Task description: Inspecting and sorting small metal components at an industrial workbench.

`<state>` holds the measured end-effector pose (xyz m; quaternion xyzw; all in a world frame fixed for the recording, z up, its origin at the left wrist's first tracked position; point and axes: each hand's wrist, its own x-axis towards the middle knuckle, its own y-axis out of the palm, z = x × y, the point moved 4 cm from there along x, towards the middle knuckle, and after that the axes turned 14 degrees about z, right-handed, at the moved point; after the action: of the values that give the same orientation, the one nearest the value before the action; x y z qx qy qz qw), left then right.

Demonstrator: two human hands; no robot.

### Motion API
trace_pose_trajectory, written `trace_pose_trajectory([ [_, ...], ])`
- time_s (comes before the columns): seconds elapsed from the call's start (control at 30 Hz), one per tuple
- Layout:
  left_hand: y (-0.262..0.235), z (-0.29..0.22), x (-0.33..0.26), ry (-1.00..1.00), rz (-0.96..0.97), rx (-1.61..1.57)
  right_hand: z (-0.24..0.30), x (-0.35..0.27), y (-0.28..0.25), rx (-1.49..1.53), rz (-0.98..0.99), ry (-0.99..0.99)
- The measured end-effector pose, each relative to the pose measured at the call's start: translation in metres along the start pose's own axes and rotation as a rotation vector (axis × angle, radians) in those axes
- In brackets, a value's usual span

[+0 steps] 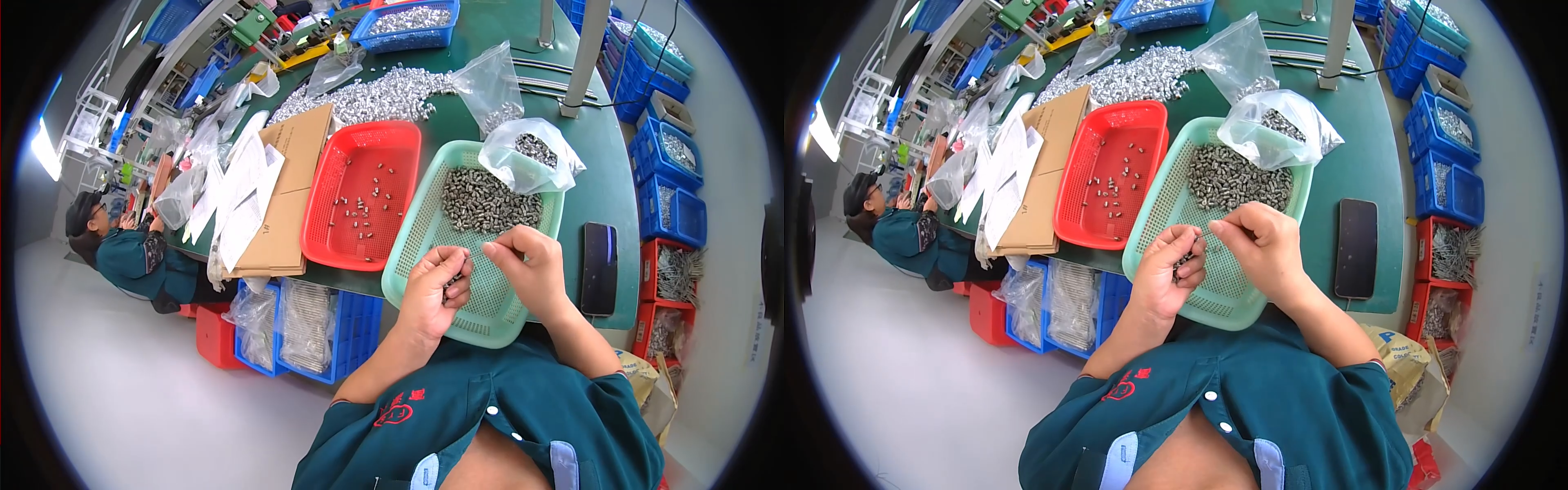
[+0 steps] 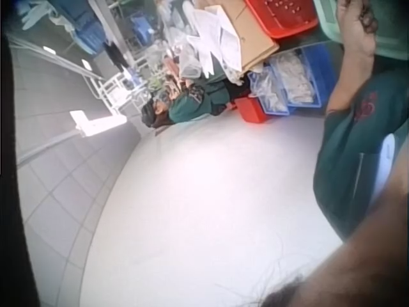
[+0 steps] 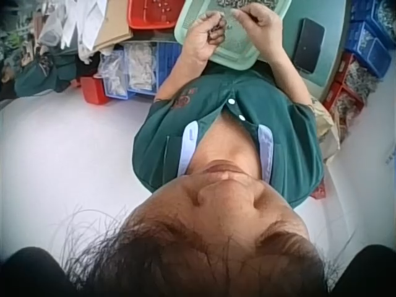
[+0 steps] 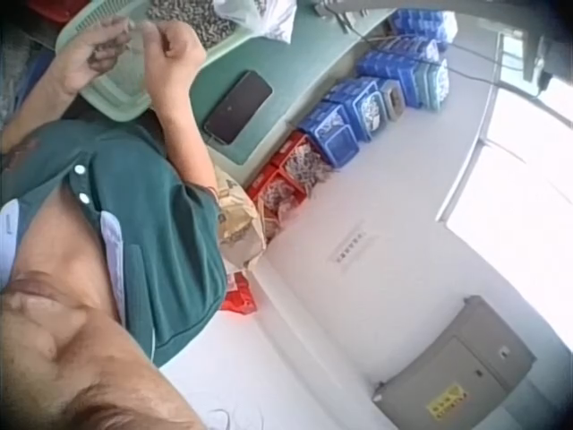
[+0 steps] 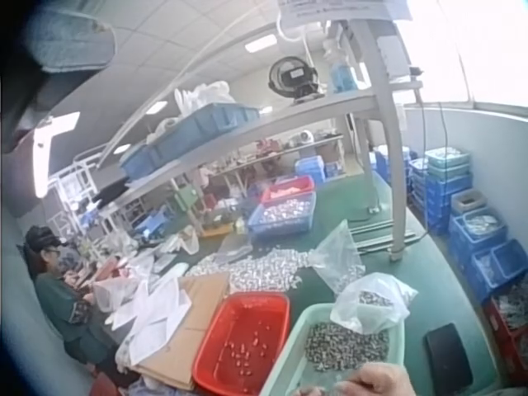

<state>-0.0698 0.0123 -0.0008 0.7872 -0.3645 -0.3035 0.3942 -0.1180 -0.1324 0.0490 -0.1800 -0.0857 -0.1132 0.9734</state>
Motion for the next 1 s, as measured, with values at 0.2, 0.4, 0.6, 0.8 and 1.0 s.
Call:
trace_pose_trajectory([
  [0.2,0.0,-0.002,0.0,0.027,-0.055,0.044,0.02,0.0,0.003,-0.284,-0.053,-0.402],
  [0.4,0.002,0.0,-0.001,-0.037,-0.01,-0.019,0.007,0.003,0.003,-0.136,-0.023,-0.156],
  [0.6,0.003,-0.002,0.0,-0.069,-0.005,-0.058,0.002,0.004,0.0,-0.038,-0.039,-0.079],
  [0.8,0.001,-0.002,0.001,-0.096,0.029,-0.043,-0.001,0.005,-0.002,0.038,-0.003,0.016],
  [1.0,0.004,0.002,0.001,-0.143,0.071,0.001,0.008,0.01,-0.006,-0.164,0.064,-0.236],
])
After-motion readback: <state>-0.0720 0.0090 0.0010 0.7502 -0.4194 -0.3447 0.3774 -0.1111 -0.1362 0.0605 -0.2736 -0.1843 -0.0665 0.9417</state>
